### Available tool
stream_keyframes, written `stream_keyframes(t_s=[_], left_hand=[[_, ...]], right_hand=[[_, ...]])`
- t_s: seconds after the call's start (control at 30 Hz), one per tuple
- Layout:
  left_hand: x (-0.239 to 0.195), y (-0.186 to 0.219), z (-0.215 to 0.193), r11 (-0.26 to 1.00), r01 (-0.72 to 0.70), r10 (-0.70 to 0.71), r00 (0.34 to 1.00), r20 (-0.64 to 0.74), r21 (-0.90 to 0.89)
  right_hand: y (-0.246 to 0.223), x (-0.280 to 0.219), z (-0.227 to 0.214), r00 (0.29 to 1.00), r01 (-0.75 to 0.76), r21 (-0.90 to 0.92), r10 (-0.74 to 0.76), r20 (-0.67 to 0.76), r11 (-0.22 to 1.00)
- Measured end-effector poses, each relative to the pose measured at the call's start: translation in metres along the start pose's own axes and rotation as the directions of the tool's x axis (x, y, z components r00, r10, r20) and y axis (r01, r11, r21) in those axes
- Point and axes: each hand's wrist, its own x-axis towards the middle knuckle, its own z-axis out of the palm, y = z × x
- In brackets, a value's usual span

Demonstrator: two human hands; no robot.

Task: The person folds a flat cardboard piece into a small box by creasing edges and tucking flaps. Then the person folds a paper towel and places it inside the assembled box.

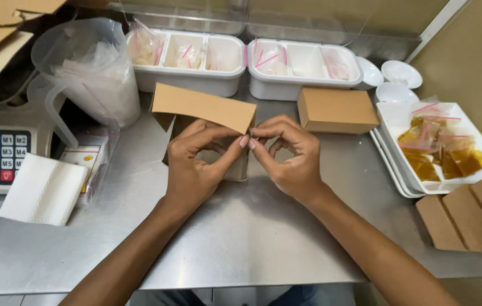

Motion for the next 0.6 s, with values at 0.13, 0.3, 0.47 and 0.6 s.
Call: stream_keyframes(t_s=[0.13,0.3,0.47,0.6], left_hand=[[0.0,0.001,0.001,1.0,-0.007,0.007,1.0,-0.002,0.011],[-0.001,0.005,0.001,1.0,0.005,-0.005,1.0,-0.009,-0.015],[0.001,0.002,0.003,0.992,0.096,-0.103,0.992,-0.079,-0.077],[0.001,0.006,0.004,0.995,0.092,-0.095,0.992,-0.086,-0.029]], right_hand=[[-0.001,0.0,0.0,1.0,0.002,0.002,-0.002,-0.016,1.0],[-0.007,-0.002,0.001,0.999,0.025,-0.031,-0.026,-0.034,0.999],[-0.019,0.0,0.003,0.988,0.137,-0.113,-0.143,-0.05,0.984],[-0.019,-0.002,0.002,0.994,0.104,-0.095,-0.107,-0.029,0.99]])
